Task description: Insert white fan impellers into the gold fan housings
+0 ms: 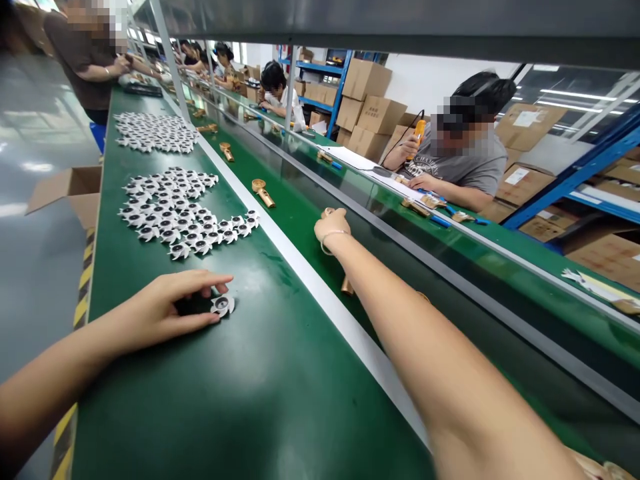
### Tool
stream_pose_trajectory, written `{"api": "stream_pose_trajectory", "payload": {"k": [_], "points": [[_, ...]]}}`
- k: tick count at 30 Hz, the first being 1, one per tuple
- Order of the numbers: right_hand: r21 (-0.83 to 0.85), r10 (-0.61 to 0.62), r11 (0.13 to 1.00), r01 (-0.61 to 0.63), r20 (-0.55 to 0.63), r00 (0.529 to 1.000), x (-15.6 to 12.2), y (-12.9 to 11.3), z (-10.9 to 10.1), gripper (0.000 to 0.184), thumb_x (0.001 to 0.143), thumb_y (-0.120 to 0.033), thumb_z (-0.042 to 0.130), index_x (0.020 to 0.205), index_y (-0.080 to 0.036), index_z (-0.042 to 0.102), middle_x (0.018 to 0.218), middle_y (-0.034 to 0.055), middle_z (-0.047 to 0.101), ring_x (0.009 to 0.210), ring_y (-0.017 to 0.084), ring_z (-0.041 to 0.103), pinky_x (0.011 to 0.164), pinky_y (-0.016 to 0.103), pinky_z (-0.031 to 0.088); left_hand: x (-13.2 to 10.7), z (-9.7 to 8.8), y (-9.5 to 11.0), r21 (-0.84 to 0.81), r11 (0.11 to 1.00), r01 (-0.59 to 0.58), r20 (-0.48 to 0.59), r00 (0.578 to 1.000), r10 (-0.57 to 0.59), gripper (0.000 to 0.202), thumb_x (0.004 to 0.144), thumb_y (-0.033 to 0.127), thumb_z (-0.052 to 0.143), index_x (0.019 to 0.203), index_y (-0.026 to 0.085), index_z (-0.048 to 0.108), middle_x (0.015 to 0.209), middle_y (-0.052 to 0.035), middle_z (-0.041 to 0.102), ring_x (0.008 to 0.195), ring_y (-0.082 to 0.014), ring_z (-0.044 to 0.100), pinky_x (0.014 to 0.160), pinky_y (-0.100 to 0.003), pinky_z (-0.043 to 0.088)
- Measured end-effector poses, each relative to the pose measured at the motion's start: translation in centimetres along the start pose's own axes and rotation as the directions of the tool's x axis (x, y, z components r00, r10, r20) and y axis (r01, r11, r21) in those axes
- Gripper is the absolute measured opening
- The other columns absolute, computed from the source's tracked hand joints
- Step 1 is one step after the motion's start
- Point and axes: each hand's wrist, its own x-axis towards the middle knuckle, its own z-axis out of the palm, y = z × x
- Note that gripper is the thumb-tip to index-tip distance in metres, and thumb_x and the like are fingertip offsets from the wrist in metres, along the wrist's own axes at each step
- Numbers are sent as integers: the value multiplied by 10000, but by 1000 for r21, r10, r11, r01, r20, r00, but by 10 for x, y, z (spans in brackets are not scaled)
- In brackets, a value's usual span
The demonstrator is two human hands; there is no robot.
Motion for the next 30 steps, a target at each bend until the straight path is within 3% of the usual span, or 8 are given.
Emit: {"api": "stream_pose_trajectory", "payload": {"k": [2, 5, 8, 12, 16, 21, 24, 30], "points": [[120, 11, 993, -10, -15, 1000, -39, 13, -14, 402, 982, -368, 587, 1331, -176, 535, 1192, 91, 648, 945, 209, 675, 814, 409, 577, 2, 2, 0, -4, 999, 32, 16, 999, -32, 572, 894, 413, 646, 1433, 273, 516, 1286, -97, 639, 1008, -221, 640, 875, -303, 548], [300, -4, 954, -3, 26, 1000, -117, 37, -35, 615, 1006, -411, 479, 1521, -158, 260, 933, 34, 670, 688, 159, 647, 627, 296, 550, 7, 5, -2, -7, 1000, 1, 47, 999, -1, 436, 897, 467, 637, 1290, 279, 641, 1358, -104, 575, 1122, -253, 618, 978, -350, 509], [454, -24, 891, -22, 96, 995, -194, 59, -44, 550, 969, -485, 488, 1430, -198, 405, 762, -25, 579, 574, 143, 565, 494, 253, 468, 12, 10, -1, -16, 999, -29, 59, 998, 30, 317, 933, 455, 584, 1164, 285, 718, 1365, -101, 577, 1168, -272, 611, 1018, -390, 488], [641, -66, 766, -49, 155, 986, -256, 71, -36, 402, 940, -387, 581, 1312, -272, 484, 916, -4, 627, 714, 142, 603, 628, 256, 497, 11, 22, 28, -43, 995, -88, 97, 991, 92, 281, 944, 386, 574, 1149, 284, 737, 1232, -76, 674, 1132, -249, 640, 1033, -382, 491], [575, -161, 814, 85, 82, 983, -280, 67, -34, 209, 915, -283, 611, 1112, -288, 541, 968, -9, 672, 811, 162, 647, 718, 273, 516, -3, 41, 97, -369, 929, 1, 58, 998, 22, 254, 890, 302, 631, 1094, 216, 755, 1125, -74, 681, 837, -160, 692, 775, -269, 587], [379, -279, 866, 326, -173, 944, -297, 68, -48, 218, 916, -219, 605, 1092, -318, 522, 943, -38, 654, 736, 112, 646, 640, 199, 517, -15, 59, 179, -734, 656, 174, 84, 982, -167, 557, 677, 159, 804, 1188, 220, 591, 957, -27, 704, 791, -147, 672, 641, -208, 556], [220, -378, 876, 429, -240, 894, -305, 76, -56, 194, 926, -168, 580, 1062, -294, 522, 927, -31, 626, 709, 90, 618, 629, 172, 506, -15, 62, 201, -850, 463, 254, 164, 960, -225, 803, 626, 136, 851, 1264, 280, 384, 902, 15, 688, 714, -116, 633, 565, -174, 514], [-17, -563, 805, 593, -336, 755, -310, 92, -65, 228, 927, -53, 560, 1082, -217, 528, 1023, 35, 621, 903, 123, 618, 760, 203, 493, -7, 63, 211, -907, 151, 392, 358, 909, -212, 930, 592, 126, 896, 1306, 271, 318, 865, 31, 649, 647, -59, 571, 604, -172, 506]]}}
